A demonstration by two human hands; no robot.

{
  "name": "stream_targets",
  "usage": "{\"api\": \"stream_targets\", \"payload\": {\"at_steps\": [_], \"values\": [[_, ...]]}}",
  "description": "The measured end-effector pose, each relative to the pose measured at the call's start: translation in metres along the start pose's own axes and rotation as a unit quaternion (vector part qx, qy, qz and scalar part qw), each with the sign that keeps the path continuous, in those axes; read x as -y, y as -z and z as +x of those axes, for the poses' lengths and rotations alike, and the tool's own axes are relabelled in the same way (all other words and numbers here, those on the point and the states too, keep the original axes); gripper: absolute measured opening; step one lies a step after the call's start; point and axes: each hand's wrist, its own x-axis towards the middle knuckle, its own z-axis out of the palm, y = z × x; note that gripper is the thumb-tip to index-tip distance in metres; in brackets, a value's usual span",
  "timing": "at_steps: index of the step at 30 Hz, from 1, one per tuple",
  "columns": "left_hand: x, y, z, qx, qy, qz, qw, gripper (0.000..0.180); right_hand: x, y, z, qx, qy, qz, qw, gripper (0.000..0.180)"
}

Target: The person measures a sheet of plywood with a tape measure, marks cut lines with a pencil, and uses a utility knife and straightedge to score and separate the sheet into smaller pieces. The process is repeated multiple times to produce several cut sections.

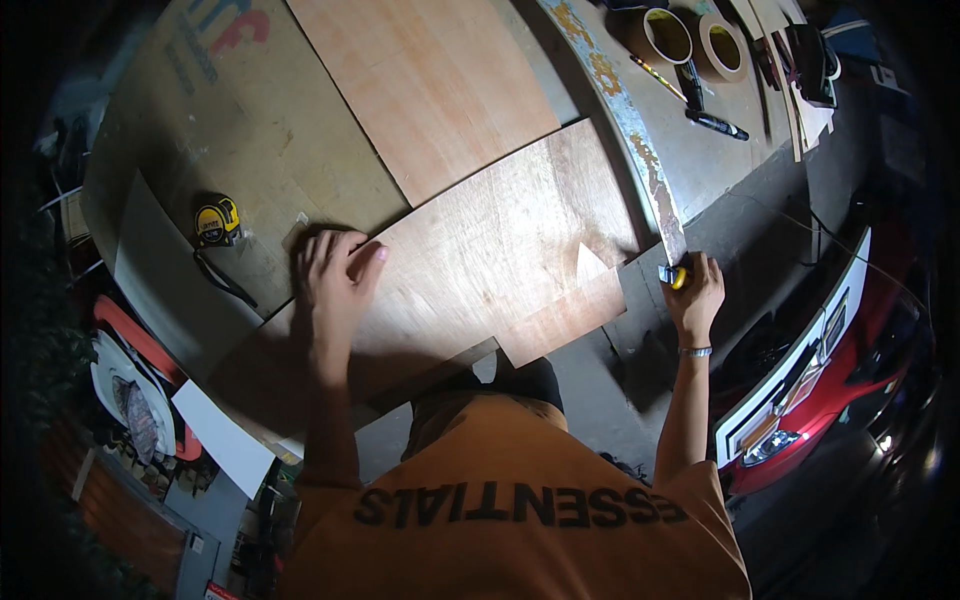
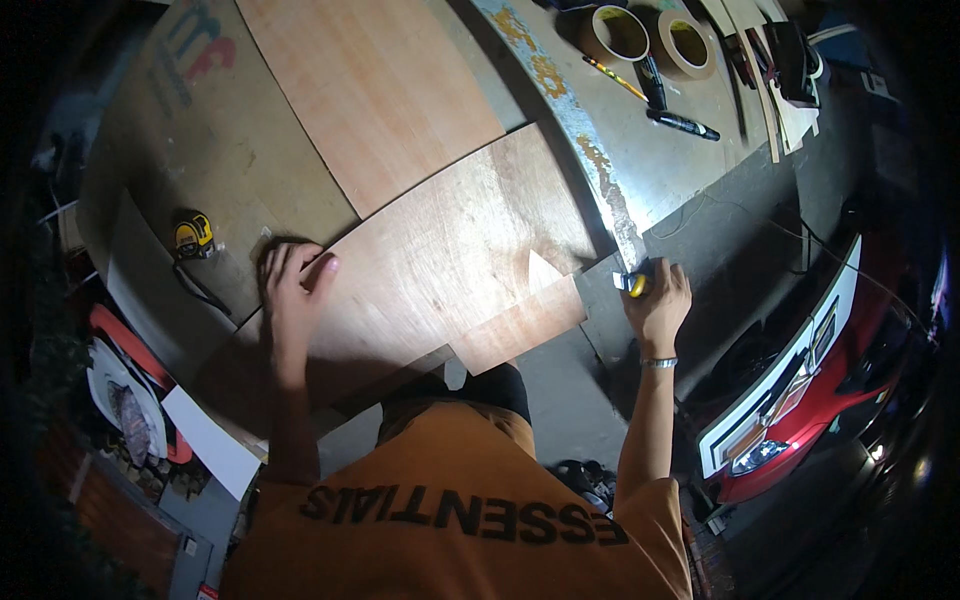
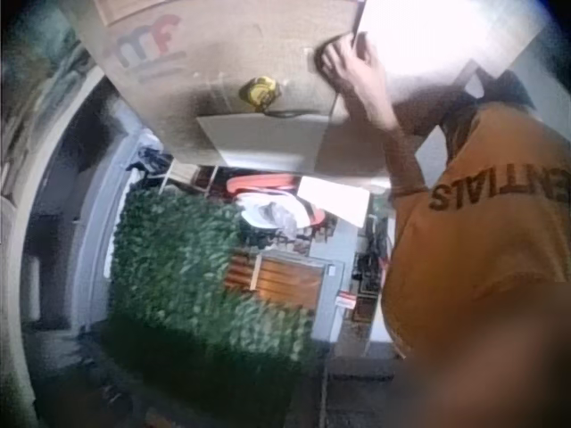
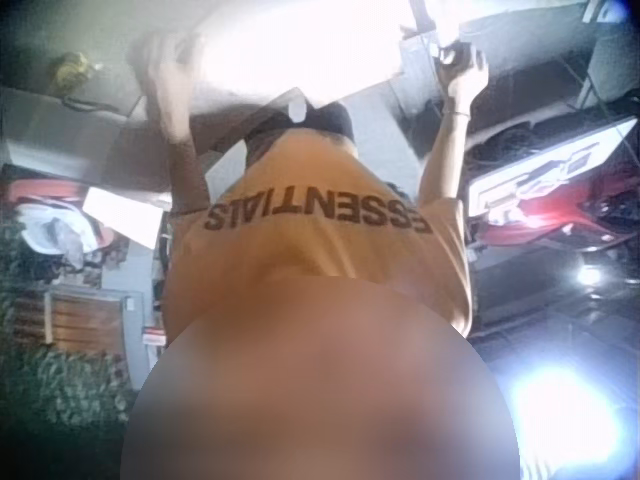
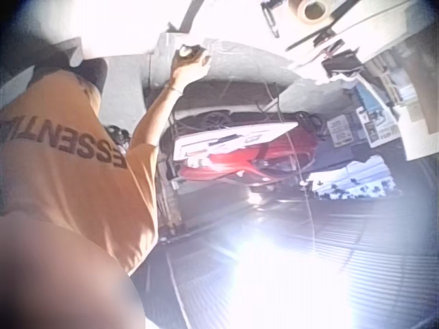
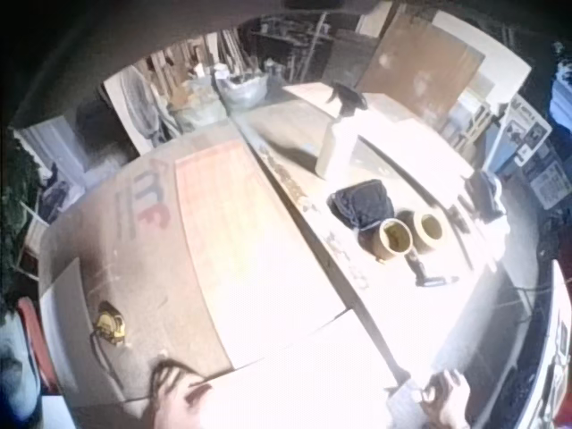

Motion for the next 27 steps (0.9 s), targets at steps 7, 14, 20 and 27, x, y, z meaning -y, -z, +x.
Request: {"api": "stream_targets", "payload": {"at_steps": [7, 14, 20, 27], "values": [[0.007, -0.018, 0.008, -0.033, 0.004, -0.006, 0.999, 0.028, 0.066, -0.021, -0.116, -0.007, -0.034, 0.221, 0.975, 0.036], [-0.063, -0.027, 0.013, -0.076, -0.006, -0.089, 0.993, 0.083, 0.088, -0.055, -0.187, 0.001, -0.036, 0.229, 0.973, 0.038], [-0.119, -0.063, 0.028, 0.059, -0.126, -0.046, 0.989, 0.122, 0.082, -0.063, -0.189, 0.011, -0.005, 0.209, 0.978, 0.037], [-0.114, -0.075, 0.029, 0.055, -0.153, 0.020, 0.987, 0.127, 0.078, -0.060, -0.186, 0.015, 0.011, 0.196, 0.980, 0.039]]}}
